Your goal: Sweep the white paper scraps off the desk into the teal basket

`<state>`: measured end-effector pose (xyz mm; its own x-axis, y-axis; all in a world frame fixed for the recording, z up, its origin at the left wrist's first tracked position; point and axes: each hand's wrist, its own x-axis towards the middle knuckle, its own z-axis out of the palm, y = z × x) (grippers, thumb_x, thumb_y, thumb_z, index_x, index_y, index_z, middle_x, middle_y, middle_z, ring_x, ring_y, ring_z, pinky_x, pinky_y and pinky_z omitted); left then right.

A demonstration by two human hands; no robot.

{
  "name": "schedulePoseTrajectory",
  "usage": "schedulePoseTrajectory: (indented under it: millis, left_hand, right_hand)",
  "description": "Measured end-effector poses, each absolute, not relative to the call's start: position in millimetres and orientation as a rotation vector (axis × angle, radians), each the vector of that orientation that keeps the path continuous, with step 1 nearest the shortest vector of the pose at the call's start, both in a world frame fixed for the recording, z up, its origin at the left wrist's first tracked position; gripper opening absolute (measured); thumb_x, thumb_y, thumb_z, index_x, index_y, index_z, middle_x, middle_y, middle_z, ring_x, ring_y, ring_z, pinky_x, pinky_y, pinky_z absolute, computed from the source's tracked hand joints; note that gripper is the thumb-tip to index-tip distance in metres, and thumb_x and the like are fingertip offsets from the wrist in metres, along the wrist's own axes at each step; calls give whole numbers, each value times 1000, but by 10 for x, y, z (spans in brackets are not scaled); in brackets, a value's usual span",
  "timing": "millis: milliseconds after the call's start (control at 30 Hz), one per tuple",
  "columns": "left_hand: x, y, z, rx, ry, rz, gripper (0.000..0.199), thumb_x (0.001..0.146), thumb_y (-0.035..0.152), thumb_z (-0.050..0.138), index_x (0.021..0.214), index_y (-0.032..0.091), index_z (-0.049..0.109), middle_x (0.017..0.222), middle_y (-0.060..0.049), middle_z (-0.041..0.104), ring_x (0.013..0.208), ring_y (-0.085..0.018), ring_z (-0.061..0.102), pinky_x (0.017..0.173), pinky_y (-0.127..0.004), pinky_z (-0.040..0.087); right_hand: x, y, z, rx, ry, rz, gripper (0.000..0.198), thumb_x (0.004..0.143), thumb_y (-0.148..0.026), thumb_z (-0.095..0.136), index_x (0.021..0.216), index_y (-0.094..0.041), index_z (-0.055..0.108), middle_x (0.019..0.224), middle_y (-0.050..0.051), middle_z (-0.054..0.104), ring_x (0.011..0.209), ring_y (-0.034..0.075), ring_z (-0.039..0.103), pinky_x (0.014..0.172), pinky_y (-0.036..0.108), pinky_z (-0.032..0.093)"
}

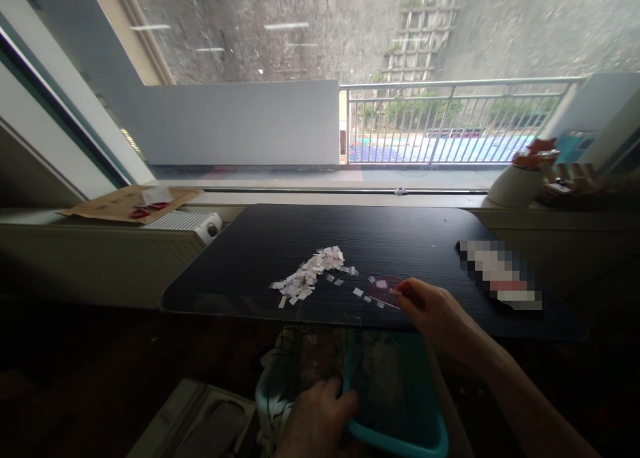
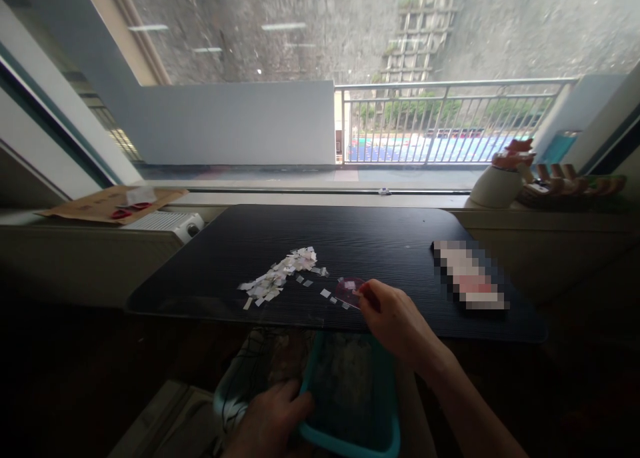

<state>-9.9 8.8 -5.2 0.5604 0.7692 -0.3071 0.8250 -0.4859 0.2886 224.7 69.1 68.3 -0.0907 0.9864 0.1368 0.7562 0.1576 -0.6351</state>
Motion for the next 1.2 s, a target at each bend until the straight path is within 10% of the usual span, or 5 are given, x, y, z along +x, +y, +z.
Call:
schedulePoseTrajectory:
  millis: [1200]
  left_hand:
    - [-99, 96, -48, 2381, 1252, -238, 23, 71, 25, 66, 92, 23, 58, 99, -5, 58, 91, -26, 57, 72, -33, 46]
  right_hand:
    - [2340, 574, 677, -1668, -2009, 266, 19, 90, -25, 42, 85, -20, 59, 78, 3, 65, 67, 15, 58, 60, 26, 39]
